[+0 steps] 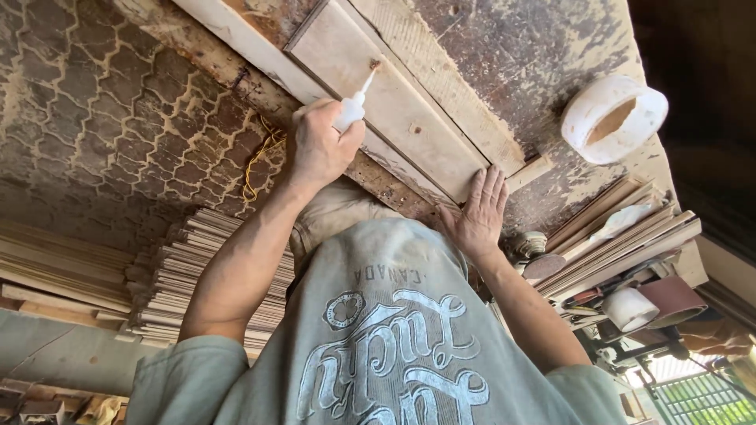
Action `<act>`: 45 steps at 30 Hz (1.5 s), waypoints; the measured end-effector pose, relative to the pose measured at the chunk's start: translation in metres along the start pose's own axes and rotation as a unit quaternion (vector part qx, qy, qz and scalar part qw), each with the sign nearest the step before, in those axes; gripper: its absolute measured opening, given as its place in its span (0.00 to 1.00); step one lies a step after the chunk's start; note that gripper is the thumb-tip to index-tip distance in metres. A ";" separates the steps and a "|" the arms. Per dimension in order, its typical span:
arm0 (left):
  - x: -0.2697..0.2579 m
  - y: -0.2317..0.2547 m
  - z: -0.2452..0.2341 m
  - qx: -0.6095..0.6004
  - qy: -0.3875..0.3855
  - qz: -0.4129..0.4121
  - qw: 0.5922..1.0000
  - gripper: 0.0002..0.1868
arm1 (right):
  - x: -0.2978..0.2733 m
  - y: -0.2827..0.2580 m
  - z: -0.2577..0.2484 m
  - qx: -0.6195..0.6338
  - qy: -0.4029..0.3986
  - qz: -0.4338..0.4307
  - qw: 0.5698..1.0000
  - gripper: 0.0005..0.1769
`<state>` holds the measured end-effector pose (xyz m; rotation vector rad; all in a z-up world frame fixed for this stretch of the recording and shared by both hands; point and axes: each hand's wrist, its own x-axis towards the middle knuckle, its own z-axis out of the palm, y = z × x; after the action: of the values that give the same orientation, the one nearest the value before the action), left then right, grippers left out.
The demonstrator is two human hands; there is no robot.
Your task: Sanding the edges of small wooden boards with a power tool and applying wood glue to joints.
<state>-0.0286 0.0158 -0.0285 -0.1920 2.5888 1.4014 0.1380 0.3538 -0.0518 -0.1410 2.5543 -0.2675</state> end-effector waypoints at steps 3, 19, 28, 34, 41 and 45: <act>0.001 0.017 -0.010 -0.011 -0.015 -0.021 1.000 0.13 | 0.002 -0.002 0.011 0.004 0.012 0.009 1.000 0.74; -0.005 0.013 -0.004 0.013 -0.013 -0.031 0.999 0.11 | 0.002 -0.003 0.012 0.025 0.039 0.011 0.999 0.75; -0.022 0.012 0.012 -0.022 -0.030 -0.014 0.999 0.09 | 0.001 -0.004 0.011 0.031 0.027 0.024 0.999 0.77; -0.048 0.016 0.034 0.014 -0.185 -0.035 0.982 0.09 | 0.000 -0.002 0.015 0.039 0.024 0.028 0.999 0.78; -0.063 -0.004 0.055 0.041 -0.191 -0.047 0.980 0.13 | -0.001 -0.003 0.013 0.037 0.023 0.033 0.998 0.77; -0.060 0.006 0.048 0.046 -0.189 -0.055 0.979 0.15 | -0.001 -0.005 0.008 0.047 0.027 0.035 0.998 0.77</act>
<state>0.0342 0.0609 -0.0360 -0.0479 2.2840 1.1478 0.1430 0.3477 -0.0567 -0.0093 2.5882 -0.3670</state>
